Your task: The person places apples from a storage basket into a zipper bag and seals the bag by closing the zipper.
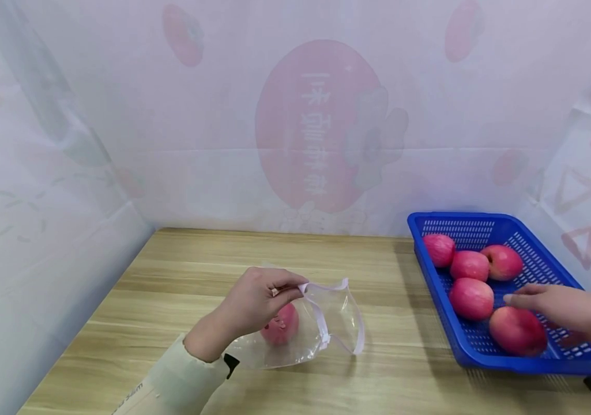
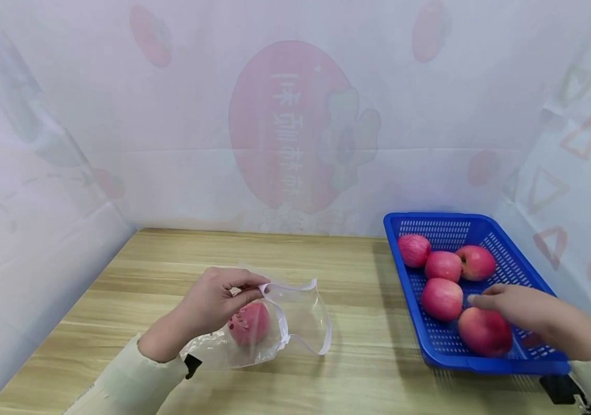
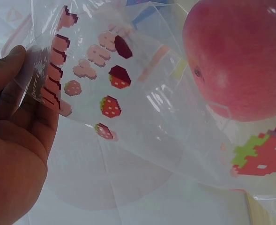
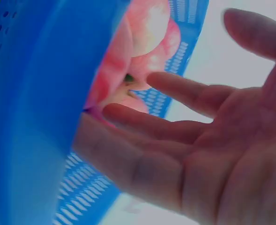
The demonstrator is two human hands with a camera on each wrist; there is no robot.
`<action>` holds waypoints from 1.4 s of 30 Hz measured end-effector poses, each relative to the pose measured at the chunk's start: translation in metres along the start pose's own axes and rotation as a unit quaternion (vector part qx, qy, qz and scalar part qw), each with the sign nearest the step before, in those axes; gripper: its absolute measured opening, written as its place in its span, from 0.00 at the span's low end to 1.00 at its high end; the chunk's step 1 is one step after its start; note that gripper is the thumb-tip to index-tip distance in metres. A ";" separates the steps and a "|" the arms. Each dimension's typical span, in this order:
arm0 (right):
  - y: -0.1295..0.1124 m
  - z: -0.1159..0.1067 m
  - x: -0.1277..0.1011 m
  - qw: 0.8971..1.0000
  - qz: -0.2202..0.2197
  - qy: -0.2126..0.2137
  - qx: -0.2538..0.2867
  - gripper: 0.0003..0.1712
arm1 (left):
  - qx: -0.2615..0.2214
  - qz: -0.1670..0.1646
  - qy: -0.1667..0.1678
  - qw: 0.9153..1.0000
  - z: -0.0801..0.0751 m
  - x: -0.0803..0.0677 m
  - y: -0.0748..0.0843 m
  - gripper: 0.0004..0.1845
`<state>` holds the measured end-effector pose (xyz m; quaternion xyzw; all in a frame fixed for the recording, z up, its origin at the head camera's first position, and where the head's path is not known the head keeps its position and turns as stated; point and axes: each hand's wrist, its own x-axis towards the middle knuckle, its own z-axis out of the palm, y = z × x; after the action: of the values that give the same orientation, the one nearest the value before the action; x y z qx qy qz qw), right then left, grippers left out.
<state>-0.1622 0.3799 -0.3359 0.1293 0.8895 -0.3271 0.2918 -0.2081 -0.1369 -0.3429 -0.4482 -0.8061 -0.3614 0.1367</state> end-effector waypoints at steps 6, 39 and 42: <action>0.011 -0.005 0.010 0.990 0.038 -0.031 0.136 0.62 | -0.002 0.001 0.000 1.000 0.000 0.000 -0.001 0.09; 0.006 0.028 0.032 0.989 -0.007 -0.065 0.136 0.32 | -0.012 -0.006 -0.004 1.000 0.001 -0.001 -0.001 0.09; 0.006 0.027 0.031 0.988 -0.001 -0.063 0.138 0.34 | -0.012 -0.004 -0.004 1.000 0.001 -0.001 -0.002 0.09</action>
<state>-0.1728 0.3676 -0.3746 0.1460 0.8159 -0.4543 0.3266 -0.2089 -0.1372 -0.3449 -0.4480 -0.8039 -0.3701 0.1268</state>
